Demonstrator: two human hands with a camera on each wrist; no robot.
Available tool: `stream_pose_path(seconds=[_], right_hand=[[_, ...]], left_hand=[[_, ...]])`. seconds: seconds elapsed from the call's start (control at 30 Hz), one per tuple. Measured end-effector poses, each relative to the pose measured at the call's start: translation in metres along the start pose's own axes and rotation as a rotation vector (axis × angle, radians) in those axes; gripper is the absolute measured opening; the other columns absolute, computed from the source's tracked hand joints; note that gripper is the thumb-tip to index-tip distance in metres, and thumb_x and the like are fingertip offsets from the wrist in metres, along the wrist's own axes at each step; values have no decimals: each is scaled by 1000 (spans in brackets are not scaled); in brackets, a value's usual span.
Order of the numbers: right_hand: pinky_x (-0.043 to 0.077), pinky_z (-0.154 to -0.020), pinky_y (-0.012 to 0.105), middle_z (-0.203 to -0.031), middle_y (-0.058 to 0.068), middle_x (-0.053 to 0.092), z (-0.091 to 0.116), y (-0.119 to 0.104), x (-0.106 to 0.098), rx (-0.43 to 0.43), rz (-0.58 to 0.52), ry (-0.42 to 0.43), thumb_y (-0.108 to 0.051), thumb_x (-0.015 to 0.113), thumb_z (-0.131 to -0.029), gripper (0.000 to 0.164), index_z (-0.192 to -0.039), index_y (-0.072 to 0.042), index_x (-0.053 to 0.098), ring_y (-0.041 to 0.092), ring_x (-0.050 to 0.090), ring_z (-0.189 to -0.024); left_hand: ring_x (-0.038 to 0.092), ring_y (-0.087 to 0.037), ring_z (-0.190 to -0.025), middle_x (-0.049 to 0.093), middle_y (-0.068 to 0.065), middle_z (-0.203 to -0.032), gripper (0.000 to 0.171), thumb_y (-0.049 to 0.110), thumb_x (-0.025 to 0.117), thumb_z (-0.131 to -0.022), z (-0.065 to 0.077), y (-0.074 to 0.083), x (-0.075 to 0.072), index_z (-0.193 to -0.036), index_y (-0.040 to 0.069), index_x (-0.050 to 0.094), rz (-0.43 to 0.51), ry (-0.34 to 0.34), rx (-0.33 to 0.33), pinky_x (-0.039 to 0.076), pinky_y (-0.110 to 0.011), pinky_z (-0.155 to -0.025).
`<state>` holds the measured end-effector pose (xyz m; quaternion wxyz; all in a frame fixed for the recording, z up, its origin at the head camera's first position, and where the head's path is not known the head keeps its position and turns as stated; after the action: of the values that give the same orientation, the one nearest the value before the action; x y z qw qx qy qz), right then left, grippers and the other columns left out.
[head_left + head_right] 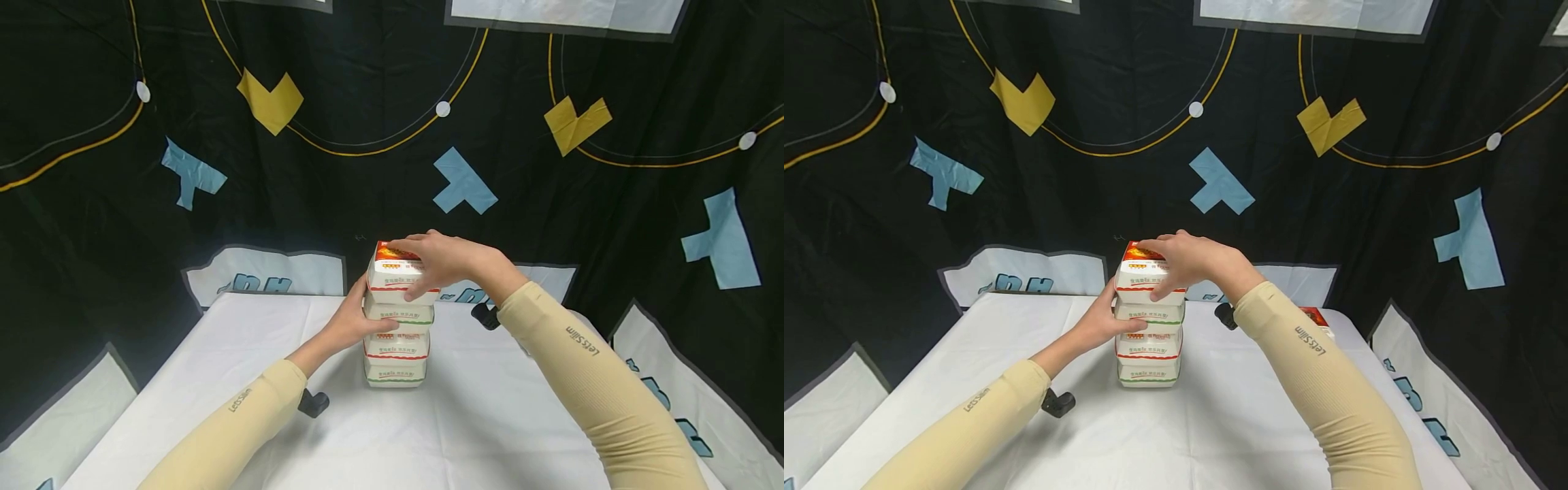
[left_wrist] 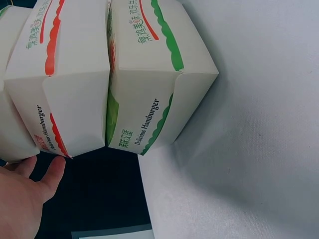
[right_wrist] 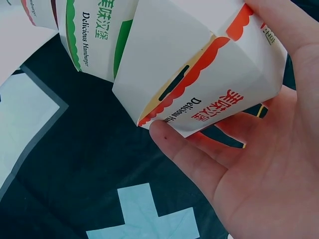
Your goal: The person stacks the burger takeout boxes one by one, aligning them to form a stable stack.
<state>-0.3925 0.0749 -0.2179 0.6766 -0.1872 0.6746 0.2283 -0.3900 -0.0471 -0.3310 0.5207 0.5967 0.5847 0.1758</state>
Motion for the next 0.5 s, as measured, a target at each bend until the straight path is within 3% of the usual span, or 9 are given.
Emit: stream_pose_path(seconds=[0.3, 0.5], right_hand=[[49, -71, 29, -141, -7, 37, -2, 2, 1, 8, -13, 14, -58, 74, -65, 93, -143, -41, 26, 17, 33, -114], [49, -72, 28, -141, -8, 37, -2, 1, 2, 9, -18, 12, -57, 75, -66, 93, -143, -40, 26, 16, 33, -114]], left_hand=[[54, -11, -109, 48, 10, -125, 91, 24, 80, -72, 0, 2, 1, -139, 34, 21, 22, -4, 4, 45, -38, -91], [50, -13, -114, 42, 8, -130, 93, 25, 80, -71, 1, 2, 0, -141, 35, 19, -9, 8, -3, 43, -42, -94]])
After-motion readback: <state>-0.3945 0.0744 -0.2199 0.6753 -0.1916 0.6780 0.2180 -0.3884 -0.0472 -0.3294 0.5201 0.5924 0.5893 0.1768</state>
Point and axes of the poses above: each hand's wrist, its own z-axis away from the middle knuckle, its own x-axis out of the palm, y = z × x, the point moved 8 cm from there along -z, towards the middle knuckle
